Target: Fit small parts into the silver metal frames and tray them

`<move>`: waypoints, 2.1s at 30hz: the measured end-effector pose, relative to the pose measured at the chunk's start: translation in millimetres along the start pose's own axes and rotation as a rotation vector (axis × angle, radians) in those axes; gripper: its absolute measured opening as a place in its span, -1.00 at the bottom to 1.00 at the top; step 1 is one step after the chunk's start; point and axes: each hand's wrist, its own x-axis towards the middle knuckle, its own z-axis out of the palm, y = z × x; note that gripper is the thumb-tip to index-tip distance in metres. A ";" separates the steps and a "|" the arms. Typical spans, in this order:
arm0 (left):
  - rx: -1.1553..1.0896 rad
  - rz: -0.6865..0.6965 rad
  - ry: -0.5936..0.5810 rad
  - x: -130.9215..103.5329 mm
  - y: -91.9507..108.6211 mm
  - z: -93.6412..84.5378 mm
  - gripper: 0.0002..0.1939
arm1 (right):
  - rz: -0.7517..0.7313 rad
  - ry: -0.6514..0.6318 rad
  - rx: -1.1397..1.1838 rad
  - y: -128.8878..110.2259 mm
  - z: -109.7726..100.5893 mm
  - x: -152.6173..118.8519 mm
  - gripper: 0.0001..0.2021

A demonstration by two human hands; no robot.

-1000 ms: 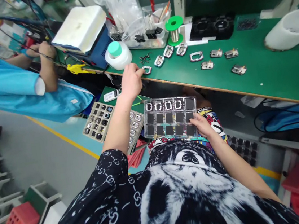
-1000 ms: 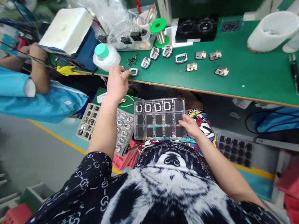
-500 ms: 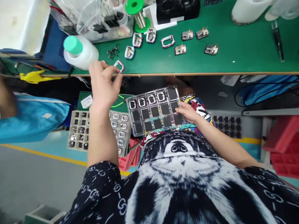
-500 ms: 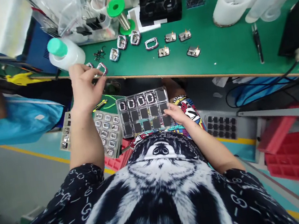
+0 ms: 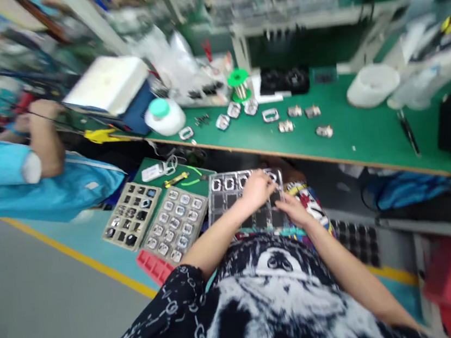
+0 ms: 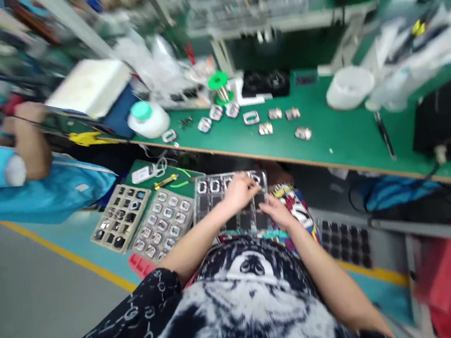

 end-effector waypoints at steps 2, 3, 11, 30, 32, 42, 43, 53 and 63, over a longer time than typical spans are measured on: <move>0.045 0.025 0.032 6.6 -0.3 9.1 -0.72 | -0.022 -0.017 -0.026 -2.3 -5.7 -1.6 -0.61; 0.068 0.031 0.050 10.2 -0.2 14.1 -0.68 | -0.036 -0.029 -0.038 -3.1 -8.6 -1.0 -0.61; 0.131 0.030 0.123 23.2 3.8 33.3 -0.54 | 0.021 -0.035 0.023 -1.6 -11.0 0.4 -0.54; 0.098 0.403 -0.002 -1.0 -42.8 -2.7 -0.86 | 0.080 -0.057 0.032 -4.2 1.5 3.7 -0.48; 0.110 0.383 0.021 0.2 -42.4 -0.4 -0.81 | 0.081 -0.076 0.039 -3.5 2.7 4.9 -0.49; 0.132 0.342 0.081 -6.1 -31.7 12.5 -0.88 | 0.049 -0.066 0.052 6.0 -3.9 9.5 -0.46; 0.130 0.335 0.087 -6.0 -29.0 12.6 -0.88 | 0.054 -0.081 0.047 5.9 -5.5 10.9 -0.45; 0.079 0.087 0.438 -21.3 -71.3 -80.1 -0.70 | 0.073 -0.106 0.048 8.0 -13.1 7.8 -0.49; 0.346 -0.129 0.422 -7.9 -200.5 -201.1 -0.51 | 0.015 -0.126 -0.006 8.2 -8.8 11.1 -0.54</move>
